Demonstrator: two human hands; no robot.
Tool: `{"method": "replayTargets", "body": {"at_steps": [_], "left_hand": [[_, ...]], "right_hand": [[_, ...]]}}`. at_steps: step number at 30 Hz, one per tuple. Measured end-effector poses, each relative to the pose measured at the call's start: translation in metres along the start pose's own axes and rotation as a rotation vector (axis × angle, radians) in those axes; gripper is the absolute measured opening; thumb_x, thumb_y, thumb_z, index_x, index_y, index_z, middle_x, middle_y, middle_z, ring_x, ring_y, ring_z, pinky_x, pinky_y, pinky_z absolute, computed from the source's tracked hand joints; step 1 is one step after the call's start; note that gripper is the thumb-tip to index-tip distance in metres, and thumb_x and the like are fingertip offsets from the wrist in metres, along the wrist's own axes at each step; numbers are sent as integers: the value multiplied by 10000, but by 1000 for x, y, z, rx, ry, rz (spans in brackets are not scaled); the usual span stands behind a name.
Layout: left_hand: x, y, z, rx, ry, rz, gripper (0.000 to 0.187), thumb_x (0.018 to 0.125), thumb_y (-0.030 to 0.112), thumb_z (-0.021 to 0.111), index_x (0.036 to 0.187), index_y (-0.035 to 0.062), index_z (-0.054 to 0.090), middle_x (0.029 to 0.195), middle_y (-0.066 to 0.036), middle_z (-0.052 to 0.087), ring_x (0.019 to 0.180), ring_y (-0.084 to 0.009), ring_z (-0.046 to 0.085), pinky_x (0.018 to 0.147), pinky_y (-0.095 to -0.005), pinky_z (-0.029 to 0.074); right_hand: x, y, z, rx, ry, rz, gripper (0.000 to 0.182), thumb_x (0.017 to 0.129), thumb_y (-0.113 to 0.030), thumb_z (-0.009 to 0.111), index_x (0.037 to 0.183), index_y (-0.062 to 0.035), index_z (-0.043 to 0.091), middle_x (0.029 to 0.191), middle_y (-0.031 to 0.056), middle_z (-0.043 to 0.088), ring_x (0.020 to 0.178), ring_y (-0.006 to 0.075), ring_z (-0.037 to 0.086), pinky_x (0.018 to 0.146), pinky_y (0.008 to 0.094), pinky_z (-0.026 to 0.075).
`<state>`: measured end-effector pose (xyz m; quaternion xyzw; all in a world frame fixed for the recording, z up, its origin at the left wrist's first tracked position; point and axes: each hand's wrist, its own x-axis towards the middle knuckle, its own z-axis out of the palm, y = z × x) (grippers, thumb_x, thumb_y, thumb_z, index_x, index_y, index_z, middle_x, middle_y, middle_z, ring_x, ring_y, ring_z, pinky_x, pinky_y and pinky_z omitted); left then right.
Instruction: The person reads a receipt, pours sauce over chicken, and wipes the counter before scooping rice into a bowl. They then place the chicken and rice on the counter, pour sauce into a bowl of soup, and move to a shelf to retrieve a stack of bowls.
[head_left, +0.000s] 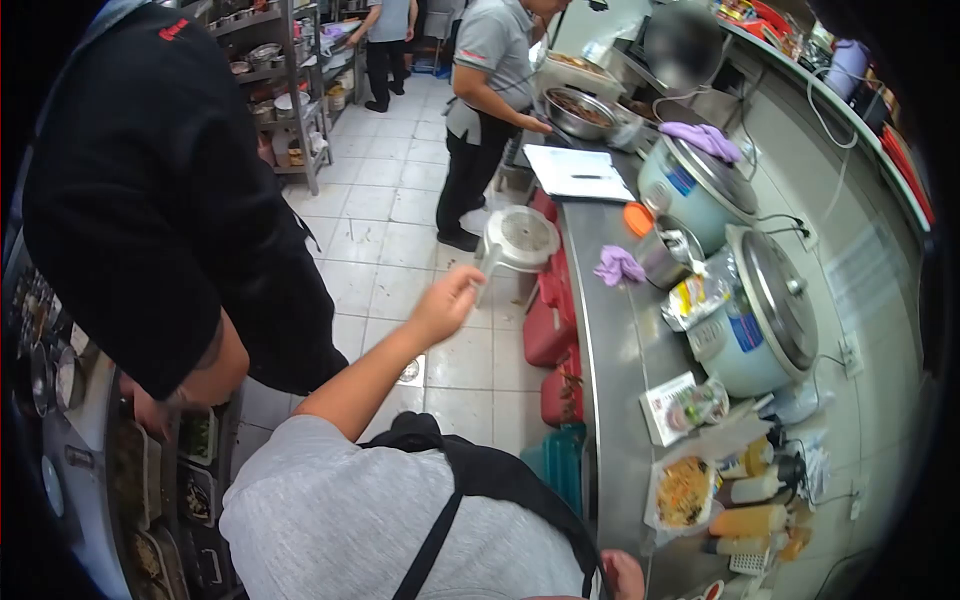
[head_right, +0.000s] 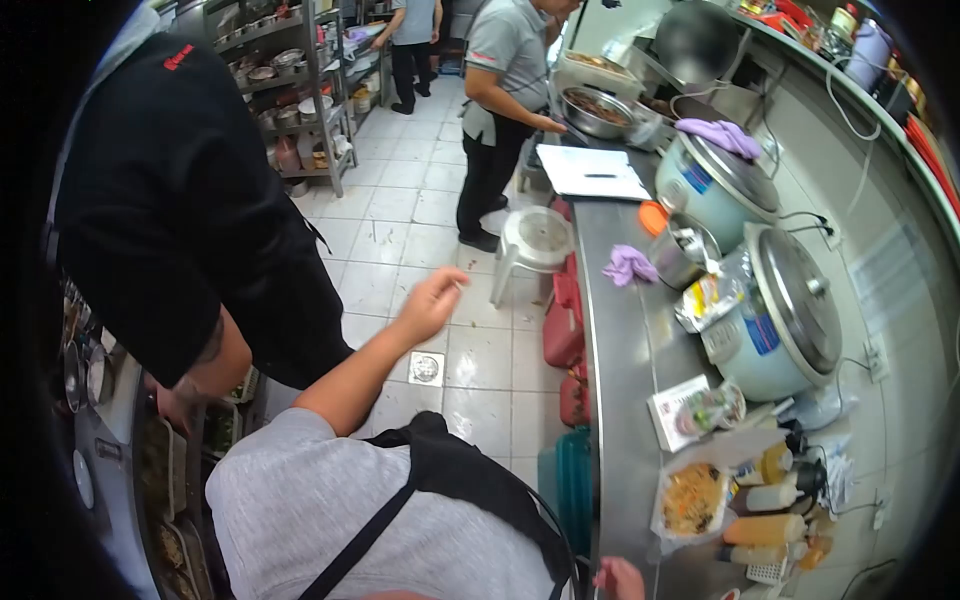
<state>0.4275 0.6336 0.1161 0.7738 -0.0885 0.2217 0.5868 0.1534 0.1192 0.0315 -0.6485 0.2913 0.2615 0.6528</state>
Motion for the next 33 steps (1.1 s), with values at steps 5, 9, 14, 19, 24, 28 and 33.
{"method": "replayTargets", "body": {"at_steps": [5, 9, 14, 19, 24, 28, 33], "left_hand": [[56, -42, -138, -123, 298, 46, 337, 778, 21, 468, 1101, 43, 375, 692, 1, 422, 568, -40, 390, 512, -161, 339], [71, -58, -208, -90, 456, -112, 461, 780, 51, 477, 1186, 25, 260, 727, -19, 445, 566, -54, 422, 509, -168, 361], [81, -87, -281, 14, 581, -268, 532, 785, 60, 476, 1240, 24, 202, 775, -29, 464, 588, -65, 454, 533, -179, 394], [123, -129, -305, 175, 706, -270, 594, 749, 27, 505, 1256, 45, 197, 836, -59, 461, 635, -79, 478, 587, -197, 415], [170, -167, -330, 280, 889, -181, 581, 733, -33, 472, 1249, 45, 217, 864, -60, 440, 682, -78, 461, 633, -197, 410], [204, -171, -345, 212, 967, -262, 418, 768, 18, 490, 1155, -6, 333, 747, -44, 473, 609, -75, 474, 573, -188, 404], [223, -172, -373, 127, 1114, -342, 286, 793, 59, 464, 1061, -24, 405, 689, -69, 511, 518, -103, 512, 447, -191, 417]], "right_hand": [[213, -107, 197, -683, -411, -335, 275, 788, -272, 524, 938, -44, 555, 631, 15, 532, 569, 79, 483, 511, 210, 378], [264, -158, 343, -666, -456, -332, 271, 783, -222, 513, 928, 2, 556, 673, 42, 552, 615, 105, 510, 565, 244, 418], [446, -101, 357, -1084, -485, -592, 303, 781, -263, 509, 904, 7, 568, 751, 95, 592, 693, 157, 550, 624, 290, 439], [516, -153, 357, -1285, -416, -338, 348, 753, -326, 532, 876, -5, 586, 767, 115, 605, 735, 180, 568, 654, 307, 439], [639, -240, 417, -1113, -609, -137, 290, 752, -302, 543, 829, -28, 592, 713, 55, 589, 610, 142, 534, 564, 271, 431], [646, -408, 547, -880, -717, -173, 228, 754, -282, 542, 815, -65, 581, 678, 8, 564, 549, 108, 511, 472, 235, 392], [667, -541, 777, -1102, -1017, -227, 159, 782, -253, 516, 781, -95, 537, 628, -25, 505, 511, 67, 453, 416, 197, 318]]}}
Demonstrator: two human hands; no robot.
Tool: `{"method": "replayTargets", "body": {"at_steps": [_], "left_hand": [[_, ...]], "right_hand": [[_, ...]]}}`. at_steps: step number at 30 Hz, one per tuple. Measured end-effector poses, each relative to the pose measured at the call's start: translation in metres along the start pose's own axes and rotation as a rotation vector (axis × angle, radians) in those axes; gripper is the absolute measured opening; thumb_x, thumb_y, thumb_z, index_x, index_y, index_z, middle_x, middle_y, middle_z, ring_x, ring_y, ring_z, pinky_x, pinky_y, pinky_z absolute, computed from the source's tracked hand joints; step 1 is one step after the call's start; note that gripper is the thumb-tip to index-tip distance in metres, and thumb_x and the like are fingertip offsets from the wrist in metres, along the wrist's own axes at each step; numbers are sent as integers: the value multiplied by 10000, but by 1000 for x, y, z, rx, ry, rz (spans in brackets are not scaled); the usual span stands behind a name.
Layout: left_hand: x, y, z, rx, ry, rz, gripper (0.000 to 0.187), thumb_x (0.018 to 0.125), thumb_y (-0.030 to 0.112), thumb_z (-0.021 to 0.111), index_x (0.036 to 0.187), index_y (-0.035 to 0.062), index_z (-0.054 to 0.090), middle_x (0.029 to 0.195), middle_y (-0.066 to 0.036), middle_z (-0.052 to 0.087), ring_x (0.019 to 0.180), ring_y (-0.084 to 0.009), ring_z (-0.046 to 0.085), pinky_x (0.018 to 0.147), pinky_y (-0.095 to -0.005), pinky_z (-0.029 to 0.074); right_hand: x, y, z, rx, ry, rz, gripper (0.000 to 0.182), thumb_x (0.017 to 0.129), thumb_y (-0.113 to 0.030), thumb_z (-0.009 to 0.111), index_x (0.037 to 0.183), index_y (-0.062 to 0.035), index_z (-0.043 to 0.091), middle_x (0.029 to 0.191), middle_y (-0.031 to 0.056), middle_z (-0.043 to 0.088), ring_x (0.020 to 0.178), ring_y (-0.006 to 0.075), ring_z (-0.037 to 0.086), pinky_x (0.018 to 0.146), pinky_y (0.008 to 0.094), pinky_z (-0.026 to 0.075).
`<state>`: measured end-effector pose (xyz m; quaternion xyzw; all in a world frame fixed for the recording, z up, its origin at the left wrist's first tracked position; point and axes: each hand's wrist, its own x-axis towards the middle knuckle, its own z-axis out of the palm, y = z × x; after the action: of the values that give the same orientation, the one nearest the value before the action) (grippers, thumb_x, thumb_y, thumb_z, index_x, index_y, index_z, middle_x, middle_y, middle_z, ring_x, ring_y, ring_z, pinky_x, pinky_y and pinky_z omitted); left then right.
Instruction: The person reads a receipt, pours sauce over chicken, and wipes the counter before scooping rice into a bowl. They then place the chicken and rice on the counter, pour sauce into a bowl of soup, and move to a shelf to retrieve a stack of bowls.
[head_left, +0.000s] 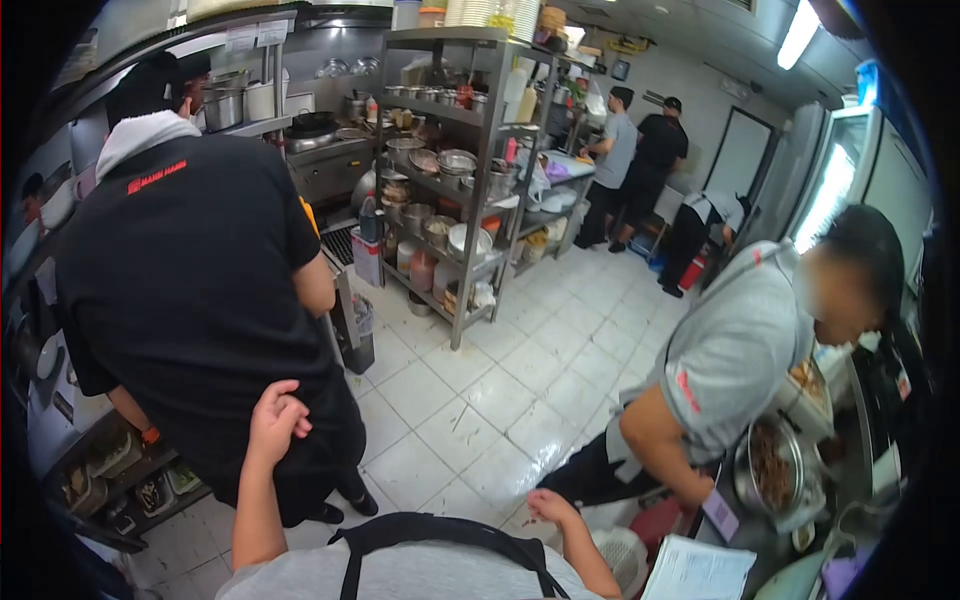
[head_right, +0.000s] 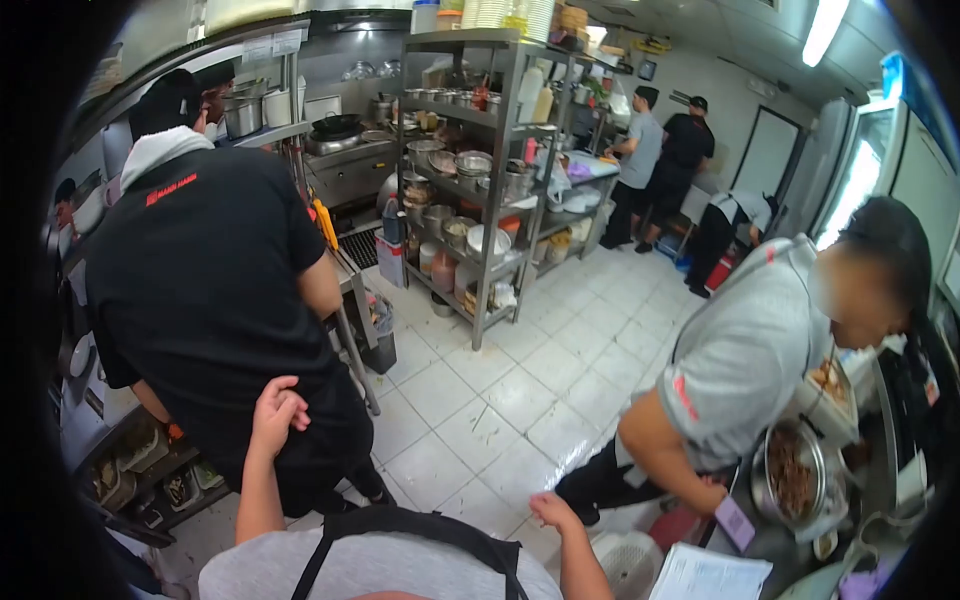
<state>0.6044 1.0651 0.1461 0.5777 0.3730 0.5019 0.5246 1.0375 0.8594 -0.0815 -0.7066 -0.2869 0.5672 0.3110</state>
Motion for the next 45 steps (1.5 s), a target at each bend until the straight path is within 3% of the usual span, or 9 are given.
{"method": "replayTargets", "body": {"at_steps": [6, 9, 12, 19, 23, 30, 37, 40, 45], "left_hand": [[35, -17, 20, 328, 519, 126, 160, 798, 64, 456, 945, 6, 481, 593, -3, 462, 432, -35, 405, 381, -151, 306], [58, -37, 32, 727, 672, 363, 89, 764, 16, 482, 848, -2, 509, 579, 46, 366, 519, -16, 320, 471, -159, 264], [94, -45, 42, 630, 748, 442, 113, 726, 24, 507, 833, -10, 522, 595, -2, 419, 499, -49, 359, 453, -179, 292], [226, -26, 100, 445, 546, 735, 131, 759, 85, 483, 850, -8, 502, 631, -67, 470, 533, -136, 450, 480, -226, 360], [309, -51, 137, 318, 356, 684, 212, 765, 132, 516, 915, -16, 486, 697, -91, 484, 549, -130, 470, 509, -216, 397], [497, -65, 199, 362, 258, 721, 195, 742, 77, 512, 907, -22, 483, 732, -93, 477, 561, -124, 474, 514, -207, 393], [696, 40, 219, 486, 4, 770, 131, 727, 8, 457, 857, 2, 475, 809, -40, 431, 620, -67, 419, 557, -181, 362], [773, 94, 218, 574, 28, 786, 204, 740, 23, 449, 940, 2, 486, 844, -16, 460, 641, -62, 433, 565, -178, 362], [901, 190, 212, 860, 241, 1017, 263, 815, 212, 504, 1040, 78, 530, 769, 30, 497, 638, -43, 422, 548, -166, 327]], "right_hand": [[133, -236, 22, -105, -151, -373, 282, 784, -288, 511, 971, -77, 519, 766, -12, 523, 673, 81, 496, 576, 218, 387], [185, -308, 31, -222, -306, -409, 352, 772, -257, 531, 1040, -31, 501, 868, 32, 541, 674, 112, 519, 609, 244, 421], [241, -354, 6, -427, -438, -295, 356, 774, -284, 523, 1071, -92, 486, 884, -10, 531, 714, 83, 514, 615, 251, 402], [321, -503, -120, -567, -173, -412, 362, 767, -303, 547, 1054, -89, 496, 859, 32, 571, 682, 115, 547, 567, 258, 413], [350, -600, -183, -568, -60, -515, 317, 765, -230, 555, 1039, -84, 495, 822, -6, 547, 695, 89, 526, 588, 233, 402], [395, -775, -238, -598, 167, -1180, 348, 759, -190, 554, 1056, -22, 485, 817, 39, 527, 753, 105, 488, 697, 258, 410], [429, -945, -226, -323, 737, -1848, 675, 642, -298, 639, 1181, -34, 330, 1051, 192, 402, 946, 318, 426, 829, 374, 360], [441, -975, -210, -387, 1266, -1841, 711, 618, -265, 643, 1191, -31, 292, 1069, 188, 359, 921, 332, 420, 814, 376, 361], [473, -1001, -210, -155, 1111, -2046, 654, 634, -119, 584, 1198, -34, 263, 1076, 191, 328, 881, 340, 438, 770, 368, 394]]}}
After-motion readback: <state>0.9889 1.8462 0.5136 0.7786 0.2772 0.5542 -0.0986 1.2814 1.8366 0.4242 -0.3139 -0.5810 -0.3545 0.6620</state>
